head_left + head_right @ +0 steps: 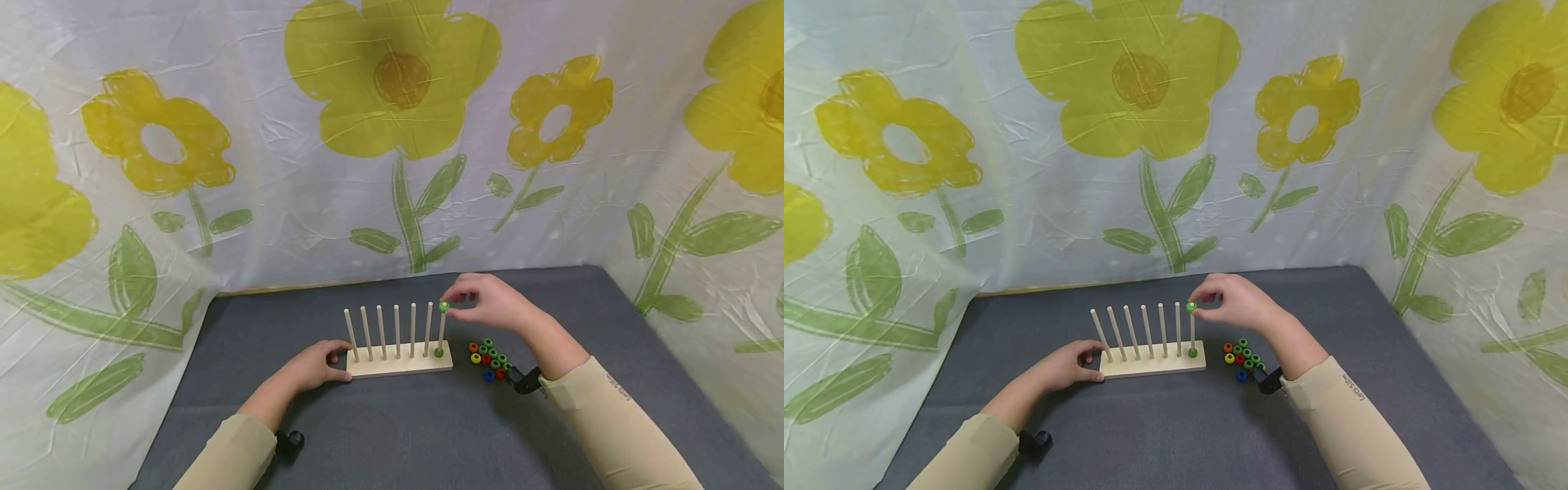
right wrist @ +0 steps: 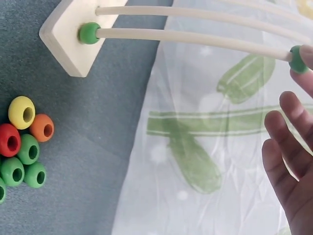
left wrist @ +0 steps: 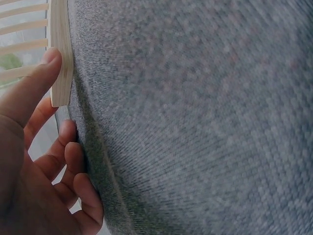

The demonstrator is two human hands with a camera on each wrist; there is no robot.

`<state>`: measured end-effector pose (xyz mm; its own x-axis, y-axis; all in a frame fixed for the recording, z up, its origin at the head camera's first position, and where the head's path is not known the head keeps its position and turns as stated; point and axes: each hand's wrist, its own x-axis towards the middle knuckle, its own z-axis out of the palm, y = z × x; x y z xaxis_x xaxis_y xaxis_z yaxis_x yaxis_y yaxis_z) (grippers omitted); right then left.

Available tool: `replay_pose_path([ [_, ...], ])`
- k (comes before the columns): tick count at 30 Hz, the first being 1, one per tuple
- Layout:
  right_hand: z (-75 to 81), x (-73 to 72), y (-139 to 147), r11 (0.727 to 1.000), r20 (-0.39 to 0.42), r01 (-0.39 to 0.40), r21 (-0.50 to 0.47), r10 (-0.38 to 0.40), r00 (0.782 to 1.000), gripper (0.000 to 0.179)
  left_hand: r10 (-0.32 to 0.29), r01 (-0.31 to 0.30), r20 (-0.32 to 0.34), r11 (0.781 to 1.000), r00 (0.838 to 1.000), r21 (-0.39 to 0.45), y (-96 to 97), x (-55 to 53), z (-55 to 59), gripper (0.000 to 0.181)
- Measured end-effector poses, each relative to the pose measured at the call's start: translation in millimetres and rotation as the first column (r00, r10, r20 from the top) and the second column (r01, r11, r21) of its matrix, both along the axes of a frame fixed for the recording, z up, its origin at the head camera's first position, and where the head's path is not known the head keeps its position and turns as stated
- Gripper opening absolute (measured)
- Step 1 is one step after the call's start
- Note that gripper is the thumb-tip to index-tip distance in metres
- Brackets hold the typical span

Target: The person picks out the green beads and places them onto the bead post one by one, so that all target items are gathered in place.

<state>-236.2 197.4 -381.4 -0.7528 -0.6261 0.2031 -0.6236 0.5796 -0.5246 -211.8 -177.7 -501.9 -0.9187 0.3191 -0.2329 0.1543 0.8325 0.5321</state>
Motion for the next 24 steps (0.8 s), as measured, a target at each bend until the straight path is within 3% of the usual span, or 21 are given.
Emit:
replay_pose_path([
  [14,-18.3,-2.6,0,1.0,0.04,-0.005,0.006,0.004,0.999,0.015,0.005,-0.005,0.004,1.0,1.0,0.004,-0.9,-1.1,-2.7,0.06],
  [24,-39.6,-6.4,-2,0.999,0.072,-0.034,0.029,0.032,0.997,0.006,-0.001,0.001,0.01,1.0,1.0,-0.002,-2.9,-2.6,-4.1,0.061],
])
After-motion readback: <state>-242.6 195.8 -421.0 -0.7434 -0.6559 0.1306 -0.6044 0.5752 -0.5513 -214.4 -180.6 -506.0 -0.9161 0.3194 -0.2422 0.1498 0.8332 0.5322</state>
